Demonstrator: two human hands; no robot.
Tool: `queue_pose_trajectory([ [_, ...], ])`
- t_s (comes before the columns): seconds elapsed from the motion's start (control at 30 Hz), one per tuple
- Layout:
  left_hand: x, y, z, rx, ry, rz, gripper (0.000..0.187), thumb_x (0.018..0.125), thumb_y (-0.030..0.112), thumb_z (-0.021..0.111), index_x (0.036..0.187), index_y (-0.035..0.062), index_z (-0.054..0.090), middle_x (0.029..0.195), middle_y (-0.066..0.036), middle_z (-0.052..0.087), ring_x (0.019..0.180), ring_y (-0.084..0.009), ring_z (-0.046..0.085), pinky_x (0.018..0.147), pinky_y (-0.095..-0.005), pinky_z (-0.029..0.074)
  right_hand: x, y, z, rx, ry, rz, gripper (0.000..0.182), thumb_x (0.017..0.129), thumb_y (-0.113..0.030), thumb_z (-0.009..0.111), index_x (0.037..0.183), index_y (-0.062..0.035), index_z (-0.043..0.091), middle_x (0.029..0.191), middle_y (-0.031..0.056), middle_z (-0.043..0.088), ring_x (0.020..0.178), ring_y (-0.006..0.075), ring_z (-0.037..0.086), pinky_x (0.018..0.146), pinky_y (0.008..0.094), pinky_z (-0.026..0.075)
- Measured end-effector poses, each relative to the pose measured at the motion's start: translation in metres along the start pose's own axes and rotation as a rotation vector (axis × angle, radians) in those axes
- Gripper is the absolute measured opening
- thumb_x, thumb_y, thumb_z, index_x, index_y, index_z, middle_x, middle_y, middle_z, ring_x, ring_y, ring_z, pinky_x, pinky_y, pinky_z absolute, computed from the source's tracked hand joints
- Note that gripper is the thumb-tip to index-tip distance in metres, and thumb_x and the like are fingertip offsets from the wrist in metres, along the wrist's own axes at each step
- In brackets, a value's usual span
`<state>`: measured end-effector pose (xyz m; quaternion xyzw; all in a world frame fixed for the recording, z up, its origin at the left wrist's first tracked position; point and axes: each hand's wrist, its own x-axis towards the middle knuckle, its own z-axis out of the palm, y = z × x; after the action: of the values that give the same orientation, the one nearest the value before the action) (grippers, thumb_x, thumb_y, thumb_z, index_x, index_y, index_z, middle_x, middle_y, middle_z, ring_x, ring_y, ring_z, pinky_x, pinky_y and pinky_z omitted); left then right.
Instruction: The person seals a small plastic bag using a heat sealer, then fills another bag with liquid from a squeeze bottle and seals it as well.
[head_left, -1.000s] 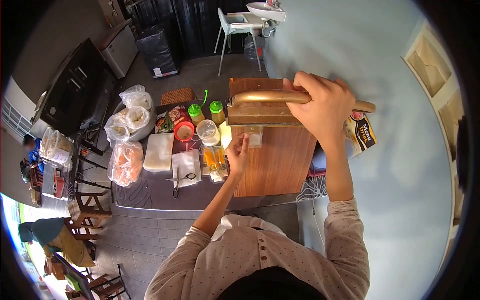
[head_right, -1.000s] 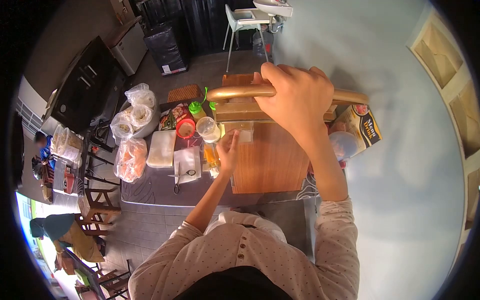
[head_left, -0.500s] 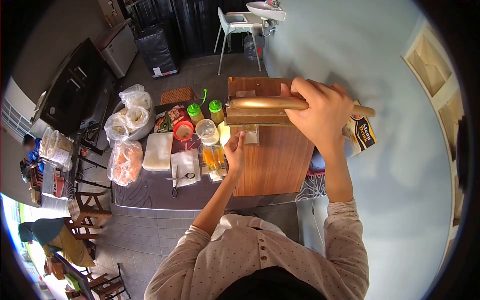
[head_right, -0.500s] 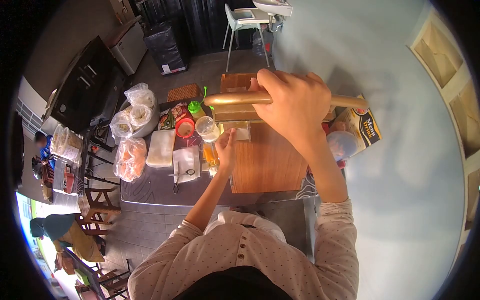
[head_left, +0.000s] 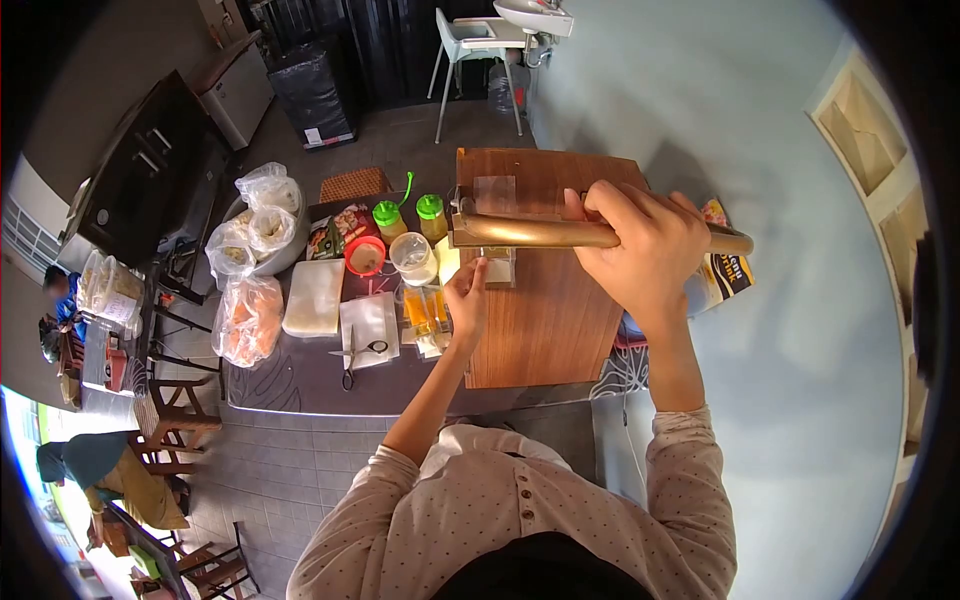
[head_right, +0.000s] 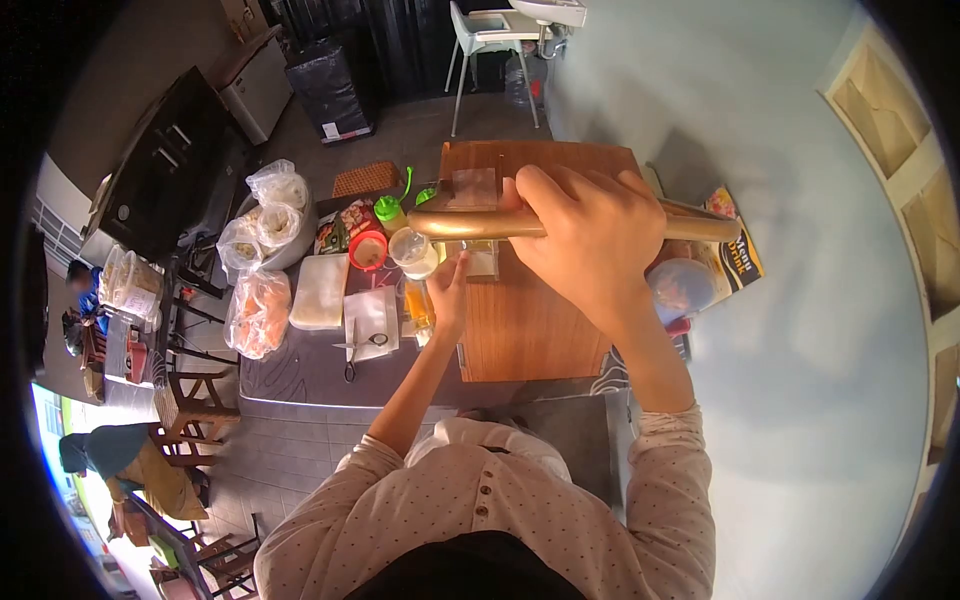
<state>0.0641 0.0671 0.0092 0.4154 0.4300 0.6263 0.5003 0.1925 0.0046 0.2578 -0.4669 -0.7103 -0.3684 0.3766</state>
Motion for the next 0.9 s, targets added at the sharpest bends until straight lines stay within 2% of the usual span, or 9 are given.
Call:
queue_pose_trajectory([
  [0.23, -0.001, 0.003, 0.001, 0.012, 0.003, 0.065, 0.025, 0.084, 0.018, 0.057, 0.088, -0.0061, 0.061, 0.084, -0.005, 0.061, 0.078, -0.0073, 0.052, 0.073, -0.0212, 0.041, -0.018, -0.007, -0.002, 0.016, -0.006, 0.001, 0.022, 0.064, -0.017, 0.064, 0.055, -0.0158, 0.044, 0.045, -0.0042, 0.043, 0.038, 0.0135, 0.043, 0.042, 0.0273, 0.030],
  [0.3, -0.003, 0.006, 0.002, -0.043, 0.010, 0.115, 0.021, 0.084, 0.016, 0.057, 0.080, -0.0038, 0.061, 0.073, -0.001, 0.057, 0.069, -0.0049, 0.048, 0.062, -0.0207, 0.039, -0.026, -0.012, -0.006, -0.014, -0.016, -0.006, 0.023, 0.065, -0.017, 0.064, 0.055, -0.0159, 0.043, 0.045, -0.0043, 0.042, 0.039, 0.0125, 0.043, 0.042, 0.0276, 0.029],
  [0.33, -0.002, 0.004, 0.001, -0.042, 0.012, 0.113, 0.021, 0.084, 0.016, 0.057, 0.080, -0.0038, 0.061, 0.073, -0.001, 0.057, 0.069, -0.0049, 0.048, 0.062, -0.0207, 0.039, -0.031, -0.016, -0.008, -0.012, -0.018, -0.006, 0.023, 0.065, -0.017, 0.064, 0.055, -0.0159, 0.043, 0.045, -0.0043, 0.042, 0.039, 0.0125, 0.043, 0.042, 0.0276, 0.029],
  [0.4, 0.000, -0.001, -0.002, 0.005, -0.018, 0.055, 0.020, 0.083, 0.018, 0.058, 0.074, 0.0000, 0.061, 0.065, 0.004, 0.050, 0.061, -0.0031, 0.041, 0.052, -0.0210, 0.032, -0.041, -0.024, -0.016, -0.019, -0.075, 0.003, 0.024, 0.066, -0.018, 0.064, 0.055, -0.0156, 0.043, 0.045, -0.0042, 0.040, 0.039, 0.0121, 0.043, 0.042, 0.0281, 0.027],
  [0.43, 0.003, -0.005, -0.002, 0.006, -0.012, 0.100, 0.022, 0.082, 0.022, 0.061, 0.071, 0.0034, 0.060, 0.062, 0.007, 0.045, 0.058, -0.0026, 0.037, 0.049, -0.0210, 0.027, -0.052, -0.027, -0.018, -0.039, -0.123, -0.002, 0.025, 0.067, -0.019, 0.065, 0.054, -0.0155, 0.043, 0.045, -0.0043, 0.038, 0.039, 0.0125, 0.041, 0.041, 0.0283, 0.025],
  [0.53, 0.000, -0.005, 0.001, -0.022, 0.040, 0.055, 0.025, 0.081, 0.025, 0.063, 0.068, 0.0046, 0.058, 0.062, 0.007, 0.045, 0.058, -0.0031, 0.037, 0.050, -0.0209, 0.028, -0.077, -0.036, -0.020, 0.002, -0.151, 0.001, 0.025, 0.067, -0.018, 0.065, 0.054, -0.0160, 0.043, 0.046, -0.0046, 0.037, 0.039, 0.0125, 0.037, 0.042, 0.0282, 0.024],
  [0.6, 0.001, -0.001, 0.000, 0.019, 0.032, 0.090, 0.027, 0.080, 0.028, 0.063, 0.068, 0.0049, 0.058, 0.062, 0.007, 0.043, 0.058, -0.0034, 0.035, 0.050, -0.0210, 0.027, -0.094, -0.041, -0.021, 0.019, -0.176, 0.007, 0.025, 0.065, -0.016, 0.065, 0.054, -0.0166, 0.044, 0.047, -0.0047, 0.036, 0.040, 0.0120, 0.036, 0.043, 0.0276, 0.023],
  [0.77, -0.004, 0.019, 0.003, 0.121, 0.015, -0.018, 0.029, 0.081, 0.032, 0.062, 0.070, 0.0049, 0.059, 0.061, 0.008, 0.042, 0.057, -0.0037, 0.033, 0.050, -0.0210, 0.027, -0.122, -0.048, -0.020, 0.080, -0.254, 0.029, 0.020, 0.058, -0.013, 0.065, 0.056, -0.0173, 0.046, 0.049, -0.0054, 0.038, 0.042, 0.0105, 0.038, 0.045, 0.0259, 0.023],
  [0.9, -0.004, 0.020, 0.004, 0.106, 0.023, 0.017, 0.030, 0.081, 0.032, 0.061, 0.068, 0.0051, 0.058, 0.058, 0.009, 0.040, 0.055, -0.0033, 0.032, 0.048, -0.0209, 0.025, -0.129, -0.050, -0.019, 0.100, -0.272, 0.058, 0.018, 0.052, -0.012, 0.063, 0.056, -0.0177, 0.046, 0.051, -0.0058, 0.039, 0.043, 0.0105, 0.039, 0.045, 0.0259, 0.023],
])
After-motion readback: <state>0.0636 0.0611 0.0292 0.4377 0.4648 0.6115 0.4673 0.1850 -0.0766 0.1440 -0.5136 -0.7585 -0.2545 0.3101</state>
